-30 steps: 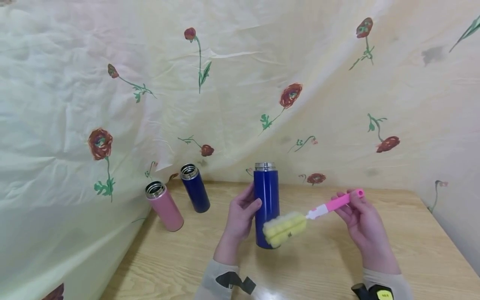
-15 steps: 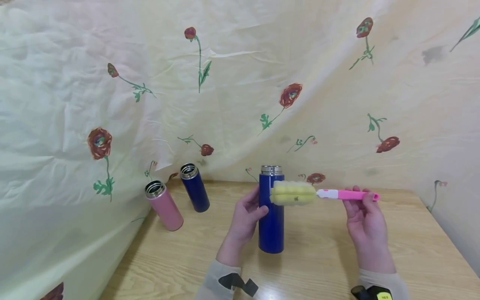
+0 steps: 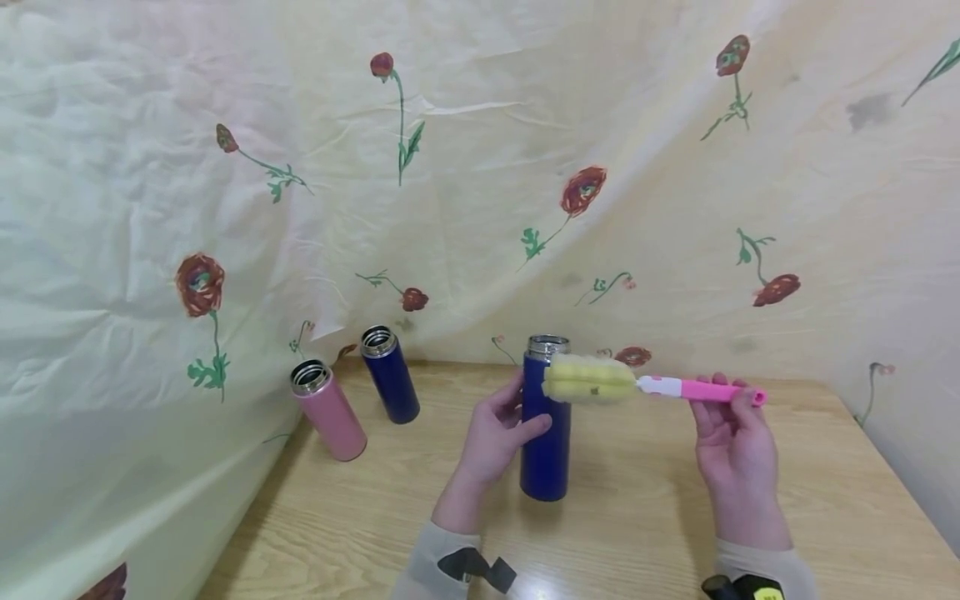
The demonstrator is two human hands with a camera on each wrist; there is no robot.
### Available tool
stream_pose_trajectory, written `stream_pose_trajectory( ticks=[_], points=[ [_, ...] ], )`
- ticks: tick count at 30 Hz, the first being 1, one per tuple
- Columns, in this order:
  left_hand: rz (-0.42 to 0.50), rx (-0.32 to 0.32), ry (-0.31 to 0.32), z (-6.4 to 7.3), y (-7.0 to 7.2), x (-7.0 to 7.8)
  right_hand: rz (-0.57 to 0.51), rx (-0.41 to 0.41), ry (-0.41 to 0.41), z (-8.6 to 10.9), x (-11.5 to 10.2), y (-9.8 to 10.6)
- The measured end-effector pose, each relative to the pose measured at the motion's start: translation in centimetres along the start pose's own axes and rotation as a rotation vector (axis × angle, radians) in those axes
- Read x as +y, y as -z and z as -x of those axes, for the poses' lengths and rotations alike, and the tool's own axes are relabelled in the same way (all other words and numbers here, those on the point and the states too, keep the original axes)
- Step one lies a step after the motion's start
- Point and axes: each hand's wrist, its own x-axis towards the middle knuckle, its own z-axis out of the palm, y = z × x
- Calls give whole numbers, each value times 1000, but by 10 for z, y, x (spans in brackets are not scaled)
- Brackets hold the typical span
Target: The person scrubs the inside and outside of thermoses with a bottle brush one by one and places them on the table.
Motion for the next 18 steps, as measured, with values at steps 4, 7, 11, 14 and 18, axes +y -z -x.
stream_pose_trajectory(
  ticks=[4,7,11,14,18],
  points=[
    [8,13,-5,-1,-3,-3,-23,21,5,2,1,-1],
    [23,32,0,-1,-5,-5,-31,30,23,3,2,-1],
    [24,27,-2,0,-5,-6,-40,45,45,3,1,-1],
    [13,8,-15,0,-3,-5,-28,62,42,4,0,-1],
    [1,6,-35,0,0,-3,19,73,22,3,-1,-1]
  ],
)
